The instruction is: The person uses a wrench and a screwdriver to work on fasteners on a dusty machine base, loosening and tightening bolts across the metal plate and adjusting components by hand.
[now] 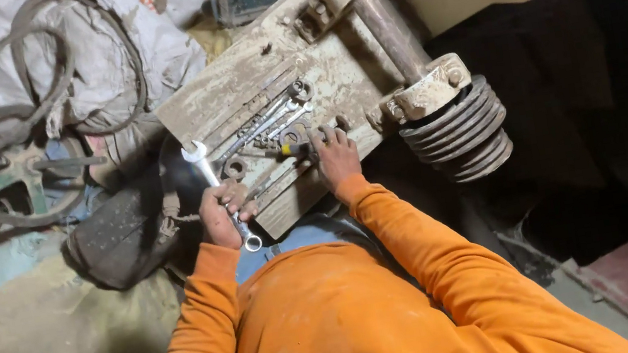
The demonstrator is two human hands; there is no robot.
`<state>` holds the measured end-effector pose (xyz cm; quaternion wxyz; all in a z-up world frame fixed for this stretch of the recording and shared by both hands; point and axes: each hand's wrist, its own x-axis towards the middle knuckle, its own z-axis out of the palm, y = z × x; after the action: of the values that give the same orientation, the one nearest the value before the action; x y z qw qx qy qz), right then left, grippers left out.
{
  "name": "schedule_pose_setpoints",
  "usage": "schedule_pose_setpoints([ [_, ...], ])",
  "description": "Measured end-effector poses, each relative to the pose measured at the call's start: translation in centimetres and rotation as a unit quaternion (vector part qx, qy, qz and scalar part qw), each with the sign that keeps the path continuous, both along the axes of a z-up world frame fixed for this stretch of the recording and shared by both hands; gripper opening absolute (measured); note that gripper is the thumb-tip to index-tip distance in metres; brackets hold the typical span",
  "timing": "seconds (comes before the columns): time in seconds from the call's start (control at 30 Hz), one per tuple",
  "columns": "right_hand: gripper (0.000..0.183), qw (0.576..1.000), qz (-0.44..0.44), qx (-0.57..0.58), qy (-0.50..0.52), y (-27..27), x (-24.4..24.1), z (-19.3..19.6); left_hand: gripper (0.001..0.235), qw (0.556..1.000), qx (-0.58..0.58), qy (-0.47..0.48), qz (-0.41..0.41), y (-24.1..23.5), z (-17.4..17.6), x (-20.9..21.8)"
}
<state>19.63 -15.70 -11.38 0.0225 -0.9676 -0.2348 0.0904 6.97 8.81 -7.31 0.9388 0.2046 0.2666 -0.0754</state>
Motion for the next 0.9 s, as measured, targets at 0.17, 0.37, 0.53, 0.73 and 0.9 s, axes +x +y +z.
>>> schedule_pose_setpoints([
  [0.17,0.064,0.999,0.035,0.010,0.017,-1.7,0.2,-1.0,0.027,0.998,-0.021,-0.005,0.060,-4.4,-0.1,-0.8],
  [0.37,0.042,0.924,0.018,0.273,0.267,-0.6,-1.1,8.1,0.027,0.996,-0.043,-0.019,0.074,-8.6,-2.0,-0.9],
  [0.53,0.032,0.726,-0.045,0.409,0.551,-0.7,-2.2,9.8,0.027,0.994,-0.064,-0.046,0.072,-11.3,-4.0,-0.8],
  [0.73,0.017,0.829,0.017,0.324,0.455,1.0,0.5,8.6,0.020,0.993,-0.007,-0.015,0.113,-10.6,-3.4,-2.5],
  [0.9,0.014,0.893,0.095,0.391,0.202,5.5,11.6,3.1,0.029,0.985,0.150,0.043,0.079,-5.9,-4.5,-7.5],
])
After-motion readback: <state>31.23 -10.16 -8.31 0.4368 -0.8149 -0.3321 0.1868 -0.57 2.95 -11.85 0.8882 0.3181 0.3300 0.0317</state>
